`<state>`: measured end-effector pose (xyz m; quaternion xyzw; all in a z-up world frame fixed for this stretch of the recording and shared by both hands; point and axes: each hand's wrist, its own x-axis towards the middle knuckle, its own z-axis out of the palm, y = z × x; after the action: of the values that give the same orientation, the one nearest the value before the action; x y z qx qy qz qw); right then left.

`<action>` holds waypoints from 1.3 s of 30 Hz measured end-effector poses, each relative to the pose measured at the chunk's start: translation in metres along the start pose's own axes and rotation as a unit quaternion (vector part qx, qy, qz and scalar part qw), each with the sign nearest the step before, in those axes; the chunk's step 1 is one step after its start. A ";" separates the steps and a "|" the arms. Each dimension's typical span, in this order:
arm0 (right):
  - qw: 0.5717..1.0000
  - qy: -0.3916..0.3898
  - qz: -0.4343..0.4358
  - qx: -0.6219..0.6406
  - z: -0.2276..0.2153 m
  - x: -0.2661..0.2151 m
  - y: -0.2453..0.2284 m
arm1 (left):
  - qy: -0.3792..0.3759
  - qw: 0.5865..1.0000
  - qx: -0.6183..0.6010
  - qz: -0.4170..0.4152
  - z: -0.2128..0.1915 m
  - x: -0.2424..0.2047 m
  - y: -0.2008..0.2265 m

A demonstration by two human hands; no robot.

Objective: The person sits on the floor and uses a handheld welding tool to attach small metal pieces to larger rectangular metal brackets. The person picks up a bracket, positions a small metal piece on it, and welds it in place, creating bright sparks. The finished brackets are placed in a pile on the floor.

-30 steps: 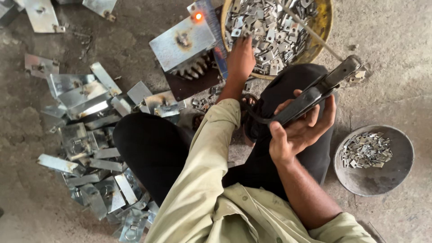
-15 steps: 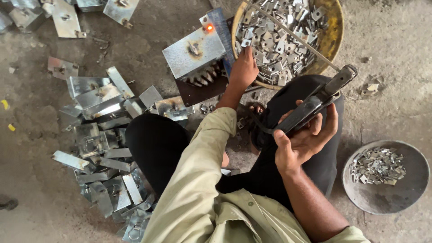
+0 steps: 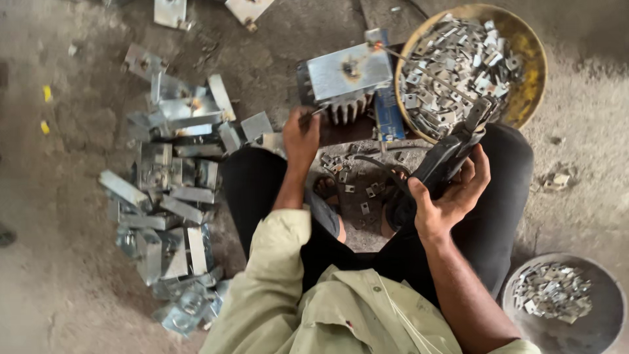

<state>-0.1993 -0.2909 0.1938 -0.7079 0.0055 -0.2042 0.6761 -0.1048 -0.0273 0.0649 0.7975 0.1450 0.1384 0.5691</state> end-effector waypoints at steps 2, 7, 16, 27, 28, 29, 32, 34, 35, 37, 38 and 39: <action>1.000 -0.019 -0.003 -0.003 0.004 -0.004 0.003 | -0.002 0.987 -0.126 -0.096 0.013 0.010 -0.011; 0.997 -0.055 -0.041 -0.029 0.014 -0.008 0.012 | 0.051 0.966 -0.227 -0.112 0.045 0.022 -0.026; 0.993 -0.087 -0.062 -0.058 0.015 -0.016 0.017 | 0.044 0.922 -0.290 -0.252 0.053 0.033 -0.060; 0.989 -0.106 -0.040 -0.096 0.008 -0.017 0.023 | 0.013 0.973 -0.103 -0.206 0.043 0.026 -0.023; 0.990 -0.106 -0.036 -0.090 0.008 -0.017 0.023 | 0.007 0.974 -0.092 -0.209 0.041 0.027 -0.023; 0.988 -0.107 -0.055 -0.102 0.008 -0.016 0.024 | 0.003 0.974 -0.082 -0.213 0.041 0.027 -0.022; 0.984 -0.108 -0.078 -0.119 0.007 -0.016 0.025 | 0.035 0.981 -0.017 -0.189 0.042 0.028 -0.024; 0.987 -0.106 -0.048 -0.111 0.007 -0.017 0.025 | 0.050 0.985 0.010 -0.167 0.043 0.028 -0.029; 0.986 -0.107 -0.059 -0.115 0.007 -0.017 0.025 | 0.057 0.986 0.023 -0.156 0.044 0.029 -0.032; 0.983 -0.108 -0.080 -0.124 0.007 -0.017 0.025 | 0.073 0.986 0.047 -0.141 0.046 0.031 -0.037; 0.985 -0.111 -0.069 -0.114 0.008 -0.017 0.025 | 0.080 0.986 0.059 -0.133 0.047 0.032 -0.038; 0.986 -0.113 -0.057 -0.105 0.008 -0.017 0.024 | 0.078 0.986 0.058 -0.138 0.048 0.031 -0.039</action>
<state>-0.2060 -0.2807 0.1656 -0.7928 -0.0893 -0.1594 0.5814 -0.0607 -0.0443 0.0149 0.7881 0.3053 0.1116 0.5227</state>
